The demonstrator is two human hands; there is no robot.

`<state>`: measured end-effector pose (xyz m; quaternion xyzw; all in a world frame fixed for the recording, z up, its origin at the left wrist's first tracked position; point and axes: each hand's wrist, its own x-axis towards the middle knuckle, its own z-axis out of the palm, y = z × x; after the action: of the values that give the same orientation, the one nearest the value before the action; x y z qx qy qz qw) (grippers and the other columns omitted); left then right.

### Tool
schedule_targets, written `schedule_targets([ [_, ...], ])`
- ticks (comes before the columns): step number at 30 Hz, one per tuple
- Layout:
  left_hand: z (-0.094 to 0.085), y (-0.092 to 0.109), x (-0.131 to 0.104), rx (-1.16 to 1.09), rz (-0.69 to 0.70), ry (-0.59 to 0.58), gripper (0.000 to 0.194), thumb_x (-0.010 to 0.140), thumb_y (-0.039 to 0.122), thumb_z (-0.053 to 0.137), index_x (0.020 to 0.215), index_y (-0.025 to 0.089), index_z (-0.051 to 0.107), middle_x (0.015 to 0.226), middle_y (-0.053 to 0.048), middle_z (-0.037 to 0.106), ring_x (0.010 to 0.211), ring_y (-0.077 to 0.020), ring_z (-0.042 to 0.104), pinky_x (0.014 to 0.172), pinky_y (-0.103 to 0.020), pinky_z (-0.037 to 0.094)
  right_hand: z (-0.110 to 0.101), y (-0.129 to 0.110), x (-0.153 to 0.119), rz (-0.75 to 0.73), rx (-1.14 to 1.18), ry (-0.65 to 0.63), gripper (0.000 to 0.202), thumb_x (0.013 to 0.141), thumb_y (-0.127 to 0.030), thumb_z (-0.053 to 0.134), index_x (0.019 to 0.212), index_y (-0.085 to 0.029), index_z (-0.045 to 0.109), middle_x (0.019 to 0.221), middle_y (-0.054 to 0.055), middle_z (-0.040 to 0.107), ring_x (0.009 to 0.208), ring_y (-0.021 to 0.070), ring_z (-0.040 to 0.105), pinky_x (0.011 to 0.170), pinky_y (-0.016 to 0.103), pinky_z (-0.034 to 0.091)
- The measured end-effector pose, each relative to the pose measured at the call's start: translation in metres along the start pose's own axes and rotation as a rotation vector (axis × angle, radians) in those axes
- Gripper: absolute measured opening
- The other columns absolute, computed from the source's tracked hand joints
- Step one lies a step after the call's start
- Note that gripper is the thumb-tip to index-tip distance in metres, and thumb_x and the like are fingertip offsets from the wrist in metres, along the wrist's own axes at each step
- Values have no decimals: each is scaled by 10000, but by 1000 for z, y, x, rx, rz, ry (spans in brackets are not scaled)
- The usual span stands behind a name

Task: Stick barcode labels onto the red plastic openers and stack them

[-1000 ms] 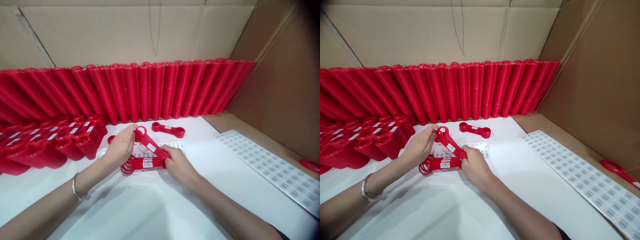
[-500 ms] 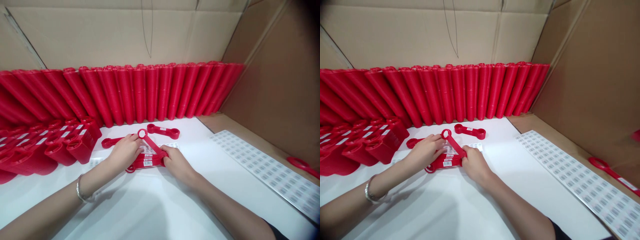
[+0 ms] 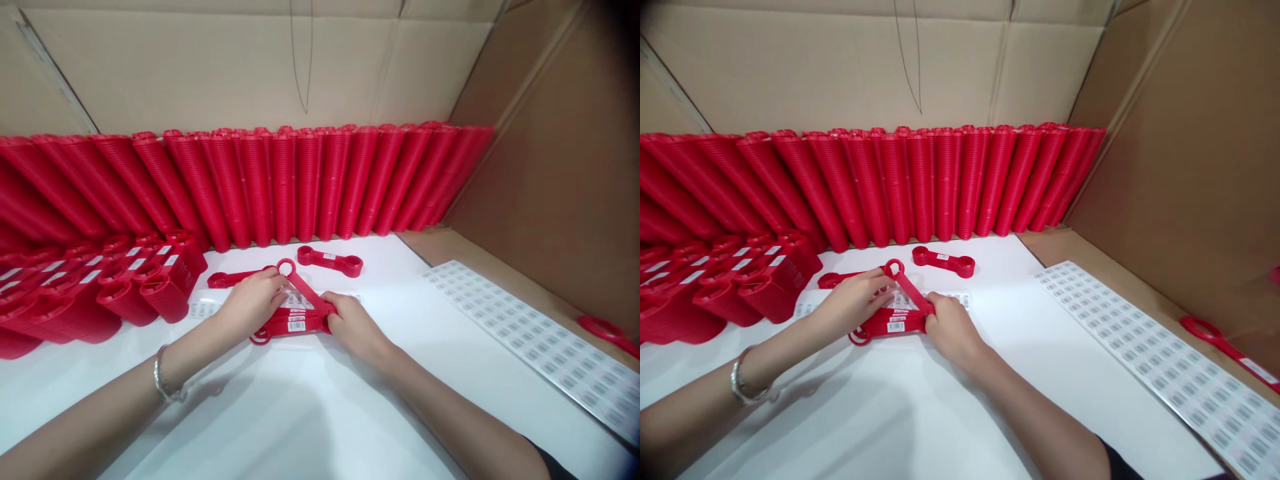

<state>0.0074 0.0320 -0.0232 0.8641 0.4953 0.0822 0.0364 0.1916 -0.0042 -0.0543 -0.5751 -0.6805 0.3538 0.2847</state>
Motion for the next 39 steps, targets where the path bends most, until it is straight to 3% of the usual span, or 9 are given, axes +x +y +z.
schedule_targets([
  [9,9,1,-1,28,15,2,229,863,196,418,956,192,627,941,-50,592,812,-198,585,593,-266,426,0,0,1,9,-25,-3,179,620,-37,348,638,-177,457,678,21,583,611,139,496,529,232,315],
  [18,12,0,-1,23,69,17,173,846,160,450,916,161,608,935,-64,600,872,-223,539,681,-316,448,0,-1,0,31,-39,1,157,612,-35,356,604,-181,413,633,12,548,572,128,461,515,233,301],
  [25,8,0,-2,-13,92,5,206,860,162,408,795,164,604,882,-62,602,822,-205,548,644,-288,425,0,0,0,37,-27,-7,163,614,-41,352,620,-180,437,653,14,558,590,133,473,522,231,310],
  [30,-11,-2,-2,-251,128,2,141,829,187,455,757,179,576,779,-6,574,701,-139,520,620,-244,387,0,-1,-2,25,-11,-2,154,625,-50,348,620,-185,421,645,8,547,588,135,474,515,228,303],
  [34,-20,4,-2,-605,-21,-103,150,809,274,482,727,169,550,540,57,428,502,-89,402,471,-204,298,0,-8,-5,-1,-20,-12,176,616,-30,337,630,-185,421,672,12,559,614,138,482,542,231,315],
  [39,-17,10,0,-868,-136,-143,184,774,324,523,713,154,556,458,93,292,424,-61,270,407,-188,194,0,-16,-9,-20,-40,-23,184,623,-24,333,642,-191,409,679,10,561,616,145,482,539,236,311],
])
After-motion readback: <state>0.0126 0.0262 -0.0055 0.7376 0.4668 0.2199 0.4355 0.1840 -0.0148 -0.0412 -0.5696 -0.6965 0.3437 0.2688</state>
